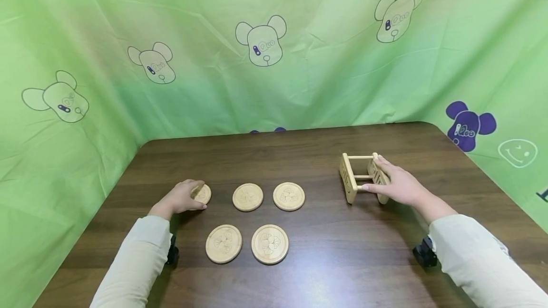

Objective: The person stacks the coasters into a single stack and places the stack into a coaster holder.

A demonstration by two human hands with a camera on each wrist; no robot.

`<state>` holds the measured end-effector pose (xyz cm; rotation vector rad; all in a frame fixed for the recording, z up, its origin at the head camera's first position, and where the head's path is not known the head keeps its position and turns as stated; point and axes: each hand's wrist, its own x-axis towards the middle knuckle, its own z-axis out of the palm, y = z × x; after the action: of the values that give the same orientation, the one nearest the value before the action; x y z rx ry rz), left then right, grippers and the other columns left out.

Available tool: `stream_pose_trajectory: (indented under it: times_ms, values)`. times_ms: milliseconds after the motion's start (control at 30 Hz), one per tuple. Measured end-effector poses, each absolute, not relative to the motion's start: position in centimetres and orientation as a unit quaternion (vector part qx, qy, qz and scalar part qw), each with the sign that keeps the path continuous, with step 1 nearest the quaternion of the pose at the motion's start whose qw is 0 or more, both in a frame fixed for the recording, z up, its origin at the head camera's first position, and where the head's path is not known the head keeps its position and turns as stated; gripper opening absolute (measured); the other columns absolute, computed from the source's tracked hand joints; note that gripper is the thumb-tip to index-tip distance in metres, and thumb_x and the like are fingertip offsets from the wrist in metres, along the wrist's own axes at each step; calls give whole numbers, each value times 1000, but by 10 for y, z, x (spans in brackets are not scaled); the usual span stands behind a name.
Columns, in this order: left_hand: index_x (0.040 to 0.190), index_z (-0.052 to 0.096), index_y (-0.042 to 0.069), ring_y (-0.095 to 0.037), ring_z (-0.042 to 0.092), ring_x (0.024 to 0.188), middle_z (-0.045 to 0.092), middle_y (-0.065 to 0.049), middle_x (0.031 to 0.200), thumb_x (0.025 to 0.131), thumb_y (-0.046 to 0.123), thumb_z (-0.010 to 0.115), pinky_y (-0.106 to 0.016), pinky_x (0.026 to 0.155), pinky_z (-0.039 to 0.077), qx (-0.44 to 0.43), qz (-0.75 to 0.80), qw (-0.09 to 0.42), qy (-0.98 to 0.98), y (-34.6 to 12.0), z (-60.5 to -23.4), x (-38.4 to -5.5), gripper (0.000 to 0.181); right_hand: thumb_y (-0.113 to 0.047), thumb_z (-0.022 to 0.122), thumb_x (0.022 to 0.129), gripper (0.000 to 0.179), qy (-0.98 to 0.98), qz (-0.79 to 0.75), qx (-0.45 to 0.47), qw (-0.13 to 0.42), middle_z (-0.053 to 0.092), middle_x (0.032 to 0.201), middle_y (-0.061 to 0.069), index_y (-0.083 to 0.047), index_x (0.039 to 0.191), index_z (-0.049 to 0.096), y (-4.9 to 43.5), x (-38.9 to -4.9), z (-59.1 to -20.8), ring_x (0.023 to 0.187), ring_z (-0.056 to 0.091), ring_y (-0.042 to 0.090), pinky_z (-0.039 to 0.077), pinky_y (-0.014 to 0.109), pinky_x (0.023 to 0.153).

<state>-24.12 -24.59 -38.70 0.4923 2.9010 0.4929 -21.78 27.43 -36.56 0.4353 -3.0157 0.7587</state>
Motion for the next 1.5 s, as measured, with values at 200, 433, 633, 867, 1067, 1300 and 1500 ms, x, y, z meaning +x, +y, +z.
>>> stream_pose_trajectory:
  times_ms: [200,433,633,867,1067,1300,1500]
  values:
    - [120,45,-6,-43,35,109,42,-27,118,68,26,71,-49,88,30,173,161,73,969,-247,-387,-243,66,-46,60,74,90,-962,239,134,-3,11,137,26,8,133,19,275,-218,-365,117,18,49,18,57,90]
    - [121,44,-6,-43,35,110,41,-27,119,69,25,71,-49,88,30,187,167,64,966,-245,-380,-246,66,-45,61,75,90,-961,243,134,-2,12,137,26,9,133,19,277,-219,-363,117,18,49,18,57,90]
    - [121,45,-6,-42,35,110,43,-26,118,69,24,70,-49,89,29,209,170,47,962,-237,-374,-247,65,-45,60,75,90,-961,246,129,-3,11,137,26,8,133,18,279,-220,-361,116,18,49,18,57,89]
    - [120,46,-5,-41,37,109,45,-24,117,68,24,71,-48,89,29,234,176,38,955,-222,-371,-248,65,-44,61,75,89,-961,241,134,3,12,136,27,9,132,19,281,-220,-362,116,19,50,18,57,89]
    - [122,45,-3,-39,36,110,44,-22,119,68,25,71,-47,90,29,249,179,45,951,-211,-368,-248,66,-44,61,75,89,-960,244,134,0,12,136,28,10,132,19,280,-219,-362,116,18,49,18,56,90]
    - [124,43,-2,-38,35,111,43,-19,120,70,27,70,-46,90,29,260,184,58,946,-200,-369,-247,67,-44,61,75,89,-959,249,136,-2,12,137,27,10,132,19,277,-219,-364,117,18,49,19,56,90]
    - [124,44,0,-37,35,112,43,-19,122,69,28,71,-46,90,29,273,186,62,942,-191,-370,-245,67,-44,61,74,90,-958,250,138,-3,12,137,27,9,132,19,275,-220,-365,117,19,48,19,56,90]
